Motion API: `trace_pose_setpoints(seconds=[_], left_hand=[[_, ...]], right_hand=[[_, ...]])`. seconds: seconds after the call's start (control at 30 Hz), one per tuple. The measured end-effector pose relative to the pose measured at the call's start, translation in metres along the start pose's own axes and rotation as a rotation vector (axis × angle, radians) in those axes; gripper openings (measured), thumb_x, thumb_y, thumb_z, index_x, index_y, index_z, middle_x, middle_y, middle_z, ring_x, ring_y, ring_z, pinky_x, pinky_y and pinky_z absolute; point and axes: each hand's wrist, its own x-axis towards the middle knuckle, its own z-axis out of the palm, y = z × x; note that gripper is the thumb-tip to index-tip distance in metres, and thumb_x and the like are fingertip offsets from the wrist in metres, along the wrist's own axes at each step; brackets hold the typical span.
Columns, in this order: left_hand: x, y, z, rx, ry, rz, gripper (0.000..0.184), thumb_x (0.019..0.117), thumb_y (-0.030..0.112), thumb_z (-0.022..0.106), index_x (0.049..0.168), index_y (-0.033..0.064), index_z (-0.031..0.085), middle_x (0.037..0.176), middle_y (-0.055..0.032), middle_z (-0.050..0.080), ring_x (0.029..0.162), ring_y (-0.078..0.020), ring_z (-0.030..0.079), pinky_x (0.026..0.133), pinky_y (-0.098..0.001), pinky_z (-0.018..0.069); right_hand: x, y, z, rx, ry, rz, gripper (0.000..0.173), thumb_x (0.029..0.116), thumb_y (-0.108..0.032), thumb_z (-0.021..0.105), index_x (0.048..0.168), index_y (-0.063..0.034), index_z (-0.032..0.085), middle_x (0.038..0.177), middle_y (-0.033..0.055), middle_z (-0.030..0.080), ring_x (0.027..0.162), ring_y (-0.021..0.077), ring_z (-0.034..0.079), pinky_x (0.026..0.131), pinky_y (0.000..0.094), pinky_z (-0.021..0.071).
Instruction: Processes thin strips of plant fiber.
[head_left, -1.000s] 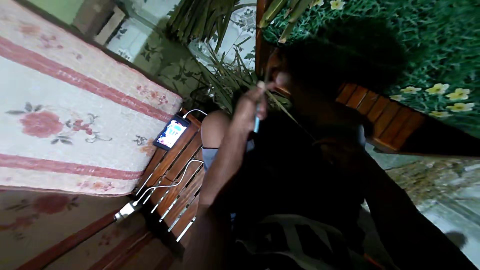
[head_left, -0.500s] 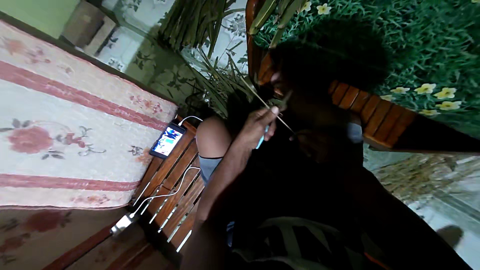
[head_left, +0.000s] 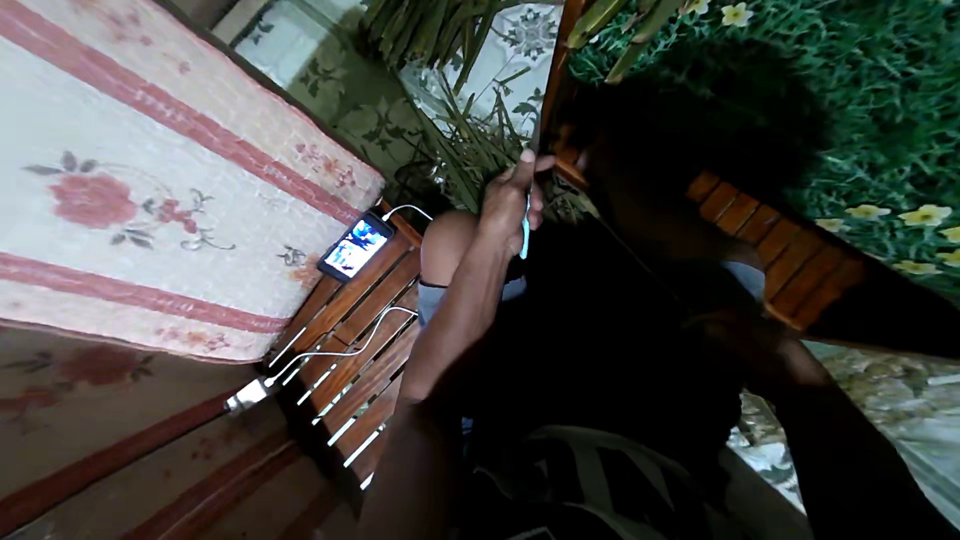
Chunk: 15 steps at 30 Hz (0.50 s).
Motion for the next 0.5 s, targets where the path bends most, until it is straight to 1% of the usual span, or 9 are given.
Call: trace_pose_setpoints(seconds=[0.03, 0.07, 0.13, 0.17, 0.23, 0.3, 0.37, 0.43, 0.5], left_hand=[[0.001, 0.0, 0.0, -0.013, 0.021, 0.021, 0.045, 0.1121, 0.038, 0.036, 0.122, 0.0059, 0.065, 0.055, 0.0037, 0.044, 0.039, -0.0052, 0.042, 0.037, -0.0184, 0.0397], [0.001, -0.002, 0.002, -0.022, 0.016, 0.03, 0.044, 0.1122, 0.038, 0.036, 0.126, 0.0061, 0.064, 0.055, 0.003, 0.045, 0.039, -0.0058, 0.043, 0.037, -0.019, 0.0396], [-0.007, -0.013, 0.01, 0.021, -0.056, 0.009, 0.038, 0.1123, 0.034, 0.038, 0.13, 0.0075, 0.06, 0.056, 0.0016, 0.047, 0.041, -0.0064, 0.045, 0.037, -0.0194, 0.0411], [-0.014, -0.022, 0.016, 0.094, -0.116, -0.014, 0.031, 0.1122, 0.03, 0.039, 0.126, 0.0091, 0.057, 0.058, 0.0014, 0.048, 0.042, -0.0064, 0.047, 0.039, -0.0194, 0.0424], [-0.028, -0.04, 0.025, 0.264, -0.276, -0.08, 0.027, 0.1109, 0.029, 0.044, 0.125, 0.0092, 0.055, 0.06, 0.0, 0.051, 0.046, -0.0076, 0.05, 0.043, -0.021, 0.0455], [-0.041, -0.048, 0.032, 0.438, -0.45, -0.121, 0.031, 0.1101, 0.028, 0.048, 0.129, 0.0056, 0.058, 0.064, -0.0014, 0.054, 0.048, -0.0078, 0.051, 0.046, -0.0221, 0.0471], [-0.05, -0.047, 0.034, 0.498, -0.536, -0.126, 0.026, 0.1091, 0.024, 0.05, 0.12, 0.0033, 0.062, 0.065, 0.0005, 0.055, 0.049, -0.0051, 0.049, 0.047, -0.02, 0.0453], [-0.049, -0.041, 0.027, 0.358, -0.451, -0.087, 0.024, 0.1095, 0.02, 0.047, 0.113, 0.0033, 0.063, 0.059, 0.0037, 0.053, 0.046, -0.0018, 0.048, 0.045, -0.0163, 0.0436], [-0.037, -0.036, 0.015, 0.136, -0.319, -0.036, 0.031, 0.1111, 0.023, 0.042, 0.122, 0.0034, 0.063, 0.057, 0.0032, 0.049, 0.043, -0.0034, 0.045, 0.042, -0.0171, 0.0412]], right_hand=[[-0.001, 0.008, -0.001, 0.049, 0.022, 0.0, 0.025, 0.0996, -0.016, 0.046, 0.109, -0.0064, 0.067, 0.062, -0.0129, 0.053, 0.048, -0.0029, 0.046, 0.046, 0.0145, 0.0419], [0.0, 0.011, 0.0, 0.08, 0.043, -0.015, 0.025, 0.0998, -0.019, 0.047, 0.112, -0.0085, 0.066, 0.063, -0.0148, 0.053, 0.048, -0.0037, 0.046, 0.045, 0.0139, 0.0413], [0.007, 0.003, 0.009, 0.092, 0.077, -0.064, 0.028, 0.1024, -0.019, 0.046, 0.123, -0.0053, 0.06, 0.068, -0.013, 0.054, 0.05, -0.0036, 0.047, 0.045, 0.0134, 0.0413], [0.013, -0.005, 0.016, 0.102, 0.093, -0.089, 0.027, 0.1039, -0.019, 0.045, 0.122, -0.0047, 0.059, 0.069, -0.0124, 0.054, 0.051, -0.0036, 0.048, 0.044, 0.0133, 0.0416], [0.027, -0.03, 0.034, 0.132, 0.11, -0.081, 0.023, 0.1066, -0.015, 0.042, 0.117, -0.0029, 0.059, 0.068, -0.01, 0.055, 0.049, -0.0028, 0.047, 0.044, 0.0129, 0.0413], [0.039, -0.051, 0.049, 0.148, 0.074, -0.068, 0.023, 0.1078, -0.015, 0.04, 0.115, -0.003, 0.059, 0.067, -0.0083, 0.054, 0.051, -0.0011, 0.047, 0.047, 0.0142, 0.0417], [0.048, -0.058, 0.057, 0.146, 0.025, -0.125, 0.025, 0.1077, -0.019, 0.042, 0.111, -0.0055, 0.062, 0.067, -0.008, 0.056, 0.052, 0.0, 0.049, 0.047, 0.0161, 0.0435], [0.052, -0.06, 0.056, 0.125, -0.029, -0.167, 0.026, 0.1079, -0.02, 0.041, 0.113, -0.0054, 0.062, 0.067, -0.0088, 0.054, 0.051, -0.0003, 0.047, 0.047, 0.0162, 0.0425], [0.053, -0.059, 0.053, 0.124, -0.08, -0.187, 0.027, 0.1063, -0.021, 0.041, 0.113, -0.0063, 0.063, 0.064, -0.0103, 0.051, 0.049, -0.0002, 0.045, 0.045, 0.0168, 0.0405]])
